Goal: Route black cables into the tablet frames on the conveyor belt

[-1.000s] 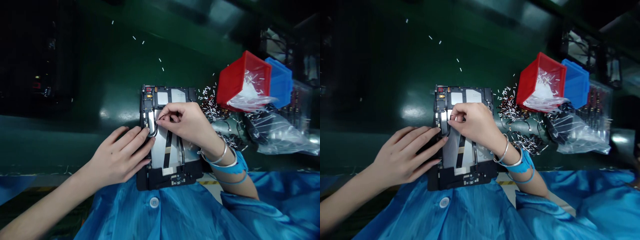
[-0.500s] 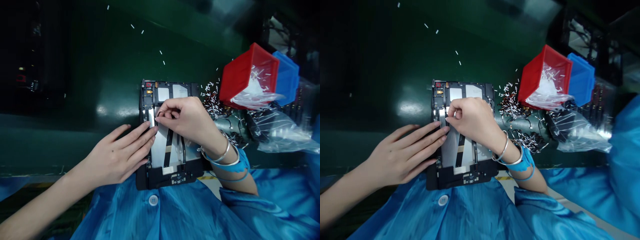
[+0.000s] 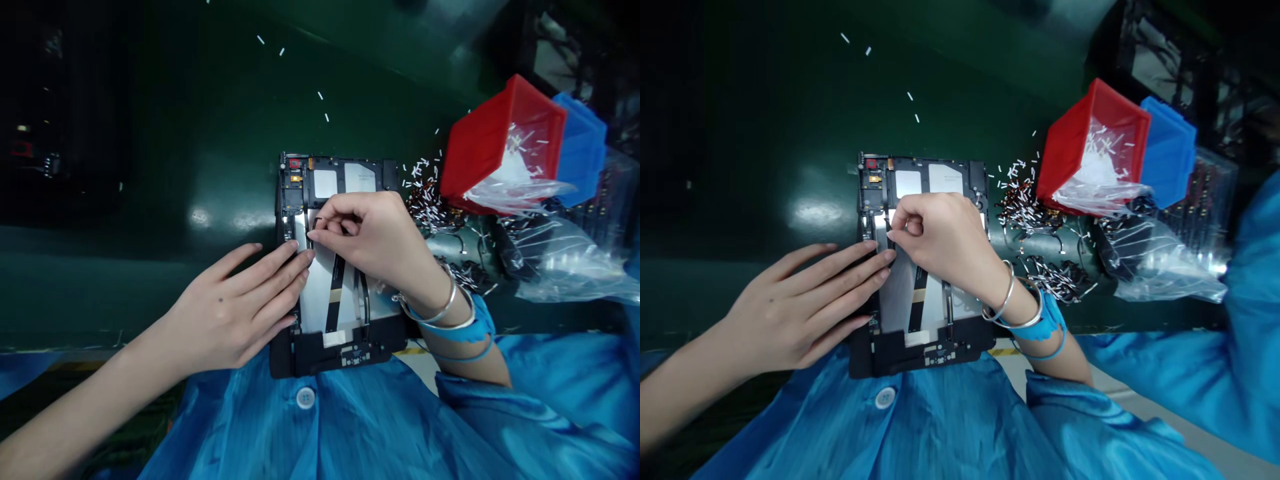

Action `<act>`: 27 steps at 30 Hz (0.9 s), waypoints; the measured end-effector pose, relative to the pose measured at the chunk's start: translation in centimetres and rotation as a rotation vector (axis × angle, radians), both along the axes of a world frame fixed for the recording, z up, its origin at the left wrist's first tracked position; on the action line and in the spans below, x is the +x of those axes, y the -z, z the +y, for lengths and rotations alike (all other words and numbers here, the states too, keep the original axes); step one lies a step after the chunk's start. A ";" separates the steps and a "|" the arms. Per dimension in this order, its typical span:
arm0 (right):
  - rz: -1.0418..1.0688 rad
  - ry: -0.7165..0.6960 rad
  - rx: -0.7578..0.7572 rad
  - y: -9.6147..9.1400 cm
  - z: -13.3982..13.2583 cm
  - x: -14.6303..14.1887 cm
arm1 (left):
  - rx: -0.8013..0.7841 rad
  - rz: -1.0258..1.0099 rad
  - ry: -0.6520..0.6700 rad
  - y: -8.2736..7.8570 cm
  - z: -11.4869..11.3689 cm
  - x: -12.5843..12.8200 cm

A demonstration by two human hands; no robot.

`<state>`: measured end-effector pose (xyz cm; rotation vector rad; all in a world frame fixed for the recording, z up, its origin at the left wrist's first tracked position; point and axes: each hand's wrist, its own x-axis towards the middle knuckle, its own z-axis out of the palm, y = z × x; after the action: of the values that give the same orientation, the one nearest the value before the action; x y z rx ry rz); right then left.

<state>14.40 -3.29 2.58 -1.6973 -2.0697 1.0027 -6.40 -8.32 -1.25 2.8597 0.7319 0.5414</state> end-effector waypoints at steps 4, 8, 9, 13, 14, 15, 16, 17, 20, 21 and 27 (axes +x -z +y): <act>0.002 -0.010 0.017 0.2 -0.1 0.0 | 0.002 -0.002 0.002 0.0 0.2 0.1; 0.048 -0.009 0.012 0.4 -0.2 0.2 | -0.005 -0.004 0.010 -0.2 0.2 0.0; 0.060 -0.009 0.008 0.4 -0.3 0.2 | -0.006 -0.005 0.012 -0.2 0.2 0.0; 0.049 -0.018 0.020 0.3 -0.4 0.2 | -0.022 0.004 0.003 -0.2 0.1 0.0; 0.033 -0.018 0.030 0.3 -0.4 0.2 | -0.026 0.006 0.001 -0.1 0.0 0.0; 0.018 -0.021 0.038 0.3 -0.4 0.2 | -0.031 0.004 -0.004 -0.1 0.0 0.0; 0.004 -0.026 0.045 0.4 -0.4 0.1 | -0.035 0.002 -0.006 -0.1 0.0 0.0; -0.009 -0.033 0.050 0.4 -0.4 0.1 | -0.037 -0.002 -0.008 0.0 -0.1 0.0; -0.066 -0.061 0.093 0.5 -0.4 0.0 | -0.024 0.001 -0.012 -0.1 -0.1 0.2; -0.097 -0.052 0.135 0.4 -0.5 0.0 | -0.013 0.005 -0.015 -0.2 -0.1 0.3; -0.195 0.118 0.440 -1.5 -1.5 0.9 | 0.067 0.048 -0.078 -1.1 1.4 1.7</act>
<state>15.29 -4.82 4.11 -1.7032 -2.0780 0.3207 -4.66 -6.94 -0.20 2.9252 0.8516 0.5190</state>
